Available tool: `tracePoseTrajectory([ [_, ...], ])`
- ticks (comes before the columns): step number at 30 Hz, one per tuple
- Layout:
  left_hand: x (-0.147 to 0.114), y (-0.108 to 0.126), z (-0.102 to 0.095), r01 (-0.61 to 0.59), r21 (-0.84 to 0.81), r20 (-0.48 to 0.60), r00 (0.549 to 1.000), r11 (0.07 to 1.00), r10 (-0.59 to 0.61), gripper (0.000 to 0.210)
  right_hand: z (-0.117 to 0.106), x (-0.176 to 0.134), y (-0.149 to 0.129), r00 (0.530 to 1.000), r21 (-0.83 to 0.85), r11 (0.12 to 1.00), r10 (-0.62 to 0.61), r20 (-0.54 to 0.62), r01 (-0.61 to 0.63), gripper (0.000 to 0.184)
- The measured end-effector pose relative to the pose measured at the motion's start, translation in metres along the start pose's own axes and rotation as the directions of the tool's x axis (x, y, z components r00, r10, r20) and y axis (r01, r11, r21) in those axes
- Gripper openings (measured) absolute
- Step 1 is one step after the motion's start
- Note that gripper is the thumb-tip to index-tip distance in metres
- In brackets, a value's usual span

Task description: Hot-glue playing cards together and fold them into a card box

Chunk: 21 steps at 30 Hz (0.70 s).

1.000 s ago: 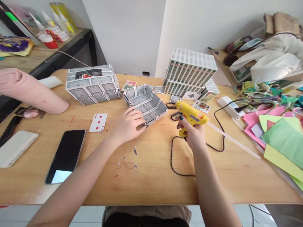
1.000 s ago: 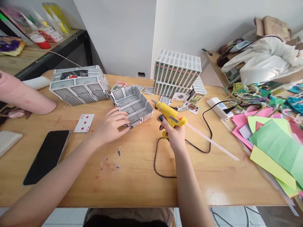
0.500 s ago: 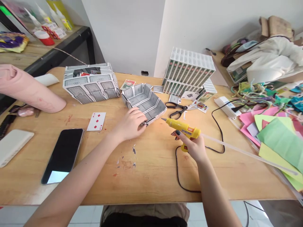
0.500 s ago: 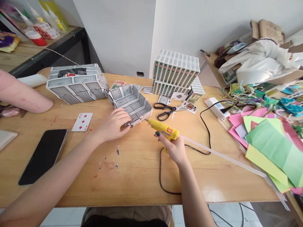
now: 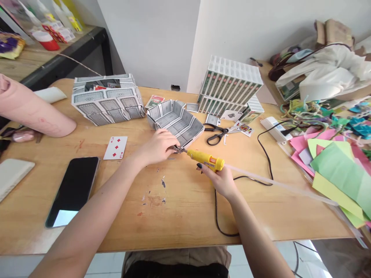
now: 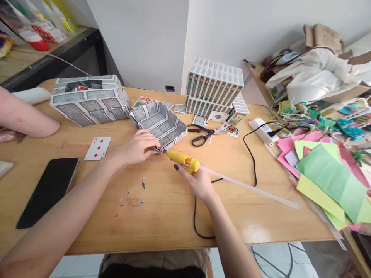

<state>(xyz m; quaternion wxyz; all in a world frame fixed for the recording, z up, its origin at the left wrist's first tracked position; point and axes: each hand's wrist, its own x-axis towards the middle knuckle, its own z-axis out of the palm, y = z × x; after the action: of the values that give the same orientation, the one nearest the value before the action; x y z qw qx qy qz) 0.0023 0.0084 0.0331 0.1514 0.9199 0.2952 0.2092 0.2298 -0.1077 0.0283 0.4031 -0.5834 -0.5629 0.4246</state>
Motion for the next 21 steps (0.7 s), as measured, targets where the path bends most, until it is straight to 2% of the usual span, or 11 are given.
tracePoseTrajectory([
  [7, 0.005, 0.002, -0.004, 0.051, -0.078, -0.040, 0.998, 0.996, -0.054, 0.014, 0.006, 0.005, 0.000, 0.995, -0.021, 1.000, -0.022, -0.095, 0.020, 0.028],
  [16, 0.007, 0.002, -0.007, 0.064, -0.110, -0.102, 0.992, 0.992, -0.076, 0.011, 0.009, 0.004, -0.005, 0.988, -0.017, 0.998, -0.057, -0.145, 0.055, 0.030],
  [21, 0.008, 0.003, -0.005, 0.074, -0.109, -0.121, 0.989, 0.991, -0.087, 0.011, 0.014, -0.001, -0.006, 0.981, -0.156, 0.987, -0.059, -0.185, 0.030, 0.027],
])
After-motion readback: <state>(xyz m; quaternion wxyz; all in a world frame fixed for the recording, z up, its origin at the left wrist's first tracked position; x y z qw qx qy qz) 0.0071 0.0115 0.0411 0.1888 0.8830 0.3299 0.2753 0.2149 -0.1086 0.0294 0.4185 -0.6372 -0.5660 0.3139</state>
